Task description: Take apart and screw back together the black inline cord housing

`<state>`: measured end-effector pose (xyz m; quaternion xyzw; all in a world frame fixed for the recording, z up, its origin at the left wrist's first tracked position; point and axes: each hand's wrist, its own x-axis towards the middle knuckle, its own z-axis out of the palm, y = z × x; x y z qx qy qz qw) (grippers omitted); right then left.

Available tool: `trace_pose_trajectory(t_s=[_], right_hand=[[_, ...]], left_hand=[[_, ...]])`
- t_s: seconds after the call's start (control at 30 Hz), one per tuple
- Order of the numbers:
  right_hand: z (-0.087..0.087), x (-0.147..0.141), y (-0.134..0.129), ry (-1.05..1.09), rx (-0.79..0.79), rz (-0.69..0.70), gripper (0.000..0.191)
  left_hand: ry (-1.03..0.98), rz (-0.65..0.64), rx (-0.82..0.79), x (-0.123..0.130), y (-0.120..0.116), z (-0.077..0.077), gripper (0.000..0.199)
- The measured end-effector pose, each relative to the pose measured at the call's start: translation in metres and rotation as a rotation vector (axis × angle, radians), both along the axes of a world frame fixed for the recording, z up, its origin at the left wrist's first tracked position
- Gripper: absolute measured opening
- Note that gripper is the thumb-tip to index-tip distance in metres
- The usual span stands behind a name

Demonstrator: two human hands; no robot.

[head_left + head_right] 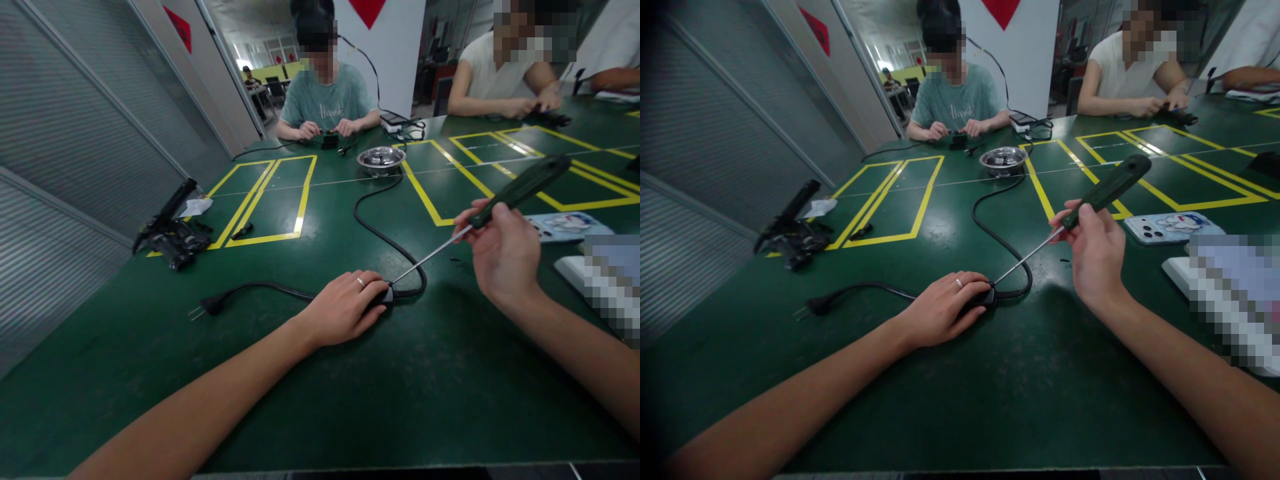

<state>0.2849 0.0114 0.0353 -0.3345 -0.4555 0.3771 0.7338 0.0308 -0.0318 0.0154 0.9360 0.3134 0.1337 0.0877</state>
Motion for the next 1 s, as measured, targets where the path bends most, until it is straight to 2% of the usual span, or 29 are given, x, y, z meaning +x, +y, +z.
trace_pose_trajectory(t_s=[0.07, 0.1, 0.27, 0.33, 0.4, 0.53, 0.6, 0.7, 0.83, 0.9, 1.0], right_hand=[[0.0010, -0.0023, -0.0003, -0.050, 0.023, -0.115, 0.016], [0.0018, -0.0031, -0.0007, -0.058, 0.019, -0.128, 0.019], [0.0061, 0.0003, -0.0028, 0.024, -0.015, 0.066, 0.028], [0.0063, 0.0027, -0.0023, 0.054, -0.001, 0.102, 0.032], [0.0055, 0.0035, -0.0011, 0.065, -0.006, 0.070, 0.028], [0.0043, 0.0004, 0.0000, 0.010, 0.007, -0.085, 0.018], [0.0049, -0.0014, -0.0015, -0.022, 0.012, -0.097, 0.018], [0.0064, -0.0008, -0.0046, 0.010, -0.014, 0.029, 0.015], [0.0065, 0.0039, -0.0046, 0.040, -0.002, 0.143, 0.029], [0.0055, 0.0045, -0.0026, 0.011, -0.010, 0.111, 0.027], [0.0030, 0.0017, -0.0001, -0.039, -0.014, -0.031, 0.015]], left_hand=[[0.001, 0.002, -0.002, 0.0000, -0.0003, 0.0005, 0.033], [0.002, 0.003, -0.004, 0.0000, -0.0005, 0.0008, 0.032], [-0.003, 0.003, -0.010, 0.0000, -0.0007, 0.0017, 0.032], [-0.007, 0.004, -0.007, 0.0000, -0.0006, 0.0012, 0.032], [-0.007, 0.004, -0.007, 0.0000, -0.0004, 0.0004, 0.032], [0.003, 0.007, -0.009, -0.0002, -0.0002, -0.0004, 0.032], [0.003, 0.008, -0.006, -0.0003, -0.0002, 0.0000, 0.032], [0.008, 0.006, 0.001, -0.0002, -0.0003, 0.0012, 0.033], [0.029, 0.002, 0.012, 0.0000, -0.0004, 0.0026, 0.033], [0.028, -0.004, 0.014, -0.0003, -0.0004, 0.0028, 0.036], [0.017, -0.015, 0.012, -0.0011, -0.0002, 0.0022, 0.045]])
